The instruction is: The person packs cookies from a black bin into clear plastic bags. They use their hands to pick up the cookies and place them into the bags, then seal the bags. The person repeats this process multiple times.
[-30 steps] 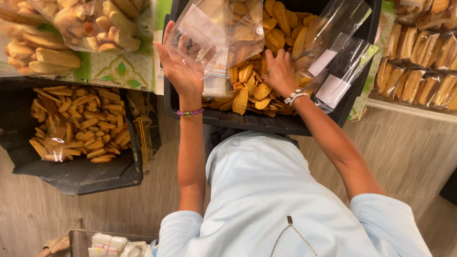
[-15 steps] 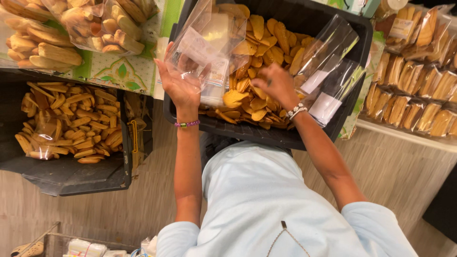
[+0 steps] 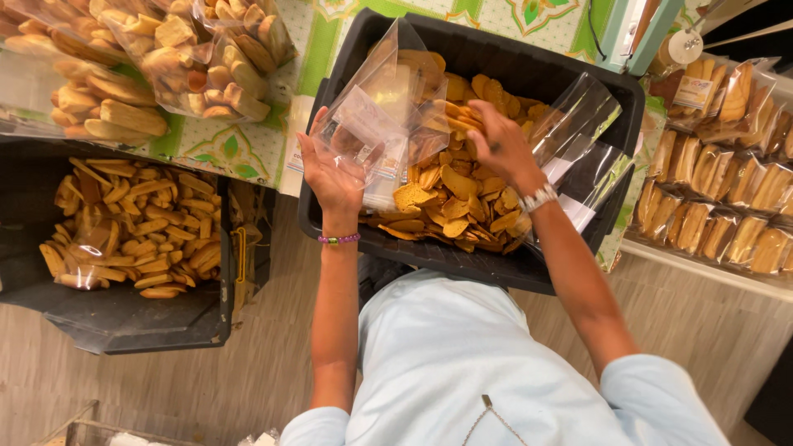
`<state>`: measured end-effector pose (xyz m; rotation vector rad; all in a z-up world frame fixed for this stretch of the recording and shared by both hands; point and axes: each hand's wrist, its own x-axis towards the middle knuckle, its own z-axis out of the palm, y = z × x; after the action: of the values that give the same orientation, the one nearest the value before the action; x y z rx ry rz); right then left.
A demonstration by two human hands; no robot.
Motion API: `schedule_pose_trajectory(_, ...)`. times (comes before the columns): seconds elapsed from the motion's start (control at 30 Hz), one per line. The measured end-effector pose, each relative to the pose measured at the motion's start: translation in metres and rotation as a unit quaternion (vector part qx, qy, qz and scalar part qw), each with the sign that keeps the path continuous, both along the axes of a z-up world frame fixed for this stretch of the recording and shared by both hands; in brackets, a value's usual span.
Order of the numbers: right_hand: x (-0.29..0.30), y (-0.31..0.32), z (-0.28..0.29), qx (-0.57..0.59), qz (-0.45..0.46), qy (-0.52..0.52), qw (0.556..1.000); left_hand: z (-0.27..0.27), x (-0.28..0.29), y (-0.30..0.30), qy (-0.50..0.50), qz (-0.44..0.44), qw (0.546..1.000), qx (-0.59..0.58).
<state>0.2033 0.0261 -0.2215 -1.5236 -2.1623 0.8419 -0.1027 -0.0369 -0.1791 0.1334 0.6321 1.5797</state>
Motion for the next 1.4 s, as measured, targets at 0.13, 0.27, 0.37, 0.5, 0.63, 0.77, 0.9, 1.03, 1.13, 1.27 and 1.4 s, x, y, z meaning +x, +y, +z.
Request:
schedule_pose_trajectory(0.13,0.002,-0.042,0.003,-0.106,-0.020,0.047,0.993,-0.004,0.002,-0.002,0.011,-0.003,1.000,-0.027)
schedule_pose_trajectory(0.27,-0.003,-0.053,0.006,-0.074,0.019,0.038,0.996,-0.003,0.008,0.002,0.015,-0.030,0.999,-0.030)
schedule_pose_trajectory(0.37,-0.011,-0.060,0.006,-0.132,-0.049,-0.031,0.989,-0.001,0.012,0.002,0.041,-0.038,0.997,-0.046)
schedule_pose_trajectory(0.5,-0.028,-0.053,-0.006,0.026,0.007,-0.019,0.999,0.004,0.015,0.008,0.036,-0.056,0.997,-0.037)
schedule_pose_trajectory(0.63,-0.023,-0.040,-0.017,0.182,0.125,-0.142,0.965,0.008,0.016,0.008,0.046,-0.065,0.996,-0.029)
schedule_pose_trajectory(0.77,-0.001,-0.029,-0.003,-0.109,-0.027,-0.004,0.994,0.010,0.010,0.009,0.045,-0.063,0.997,-0.021)
schedule_pose_trajectory(0.9,-0.019,-0.038,0.011,-0.199,-0.134,0.224,0.945,0.007,0.009,0.007,0.047,-0.055,0.997,-0.034)
schedule_pose_trajectory(1.03,-0.048,-0.041,0.017,-0.155,-0.115,-0.102,0.976,0.006,0.010,0.008,0.055,-0.069,0.996,-0.018)
schedule_pose_trajectory(1.13,-0.045,-0.033,0.012,0.119,0.059,-0.150,0.980,0.004,0.007,0.006,0.061,-0.059,0.996,-0.011)
schedule_pose_trajectory(1.27,-0.030,-0.022,-0.019,0.170,0.236,-0.100,0.952,0.002,0.008,0.002,0.055,-0.061,0.996,-0.021)
schedule_pose_trajectory(1.4,-0.013,-0.011,-0.053,0.303,0.294,-0.114,0.900,0.007,0.011,0.002,0.065,-0.069,0.995,-0.012)
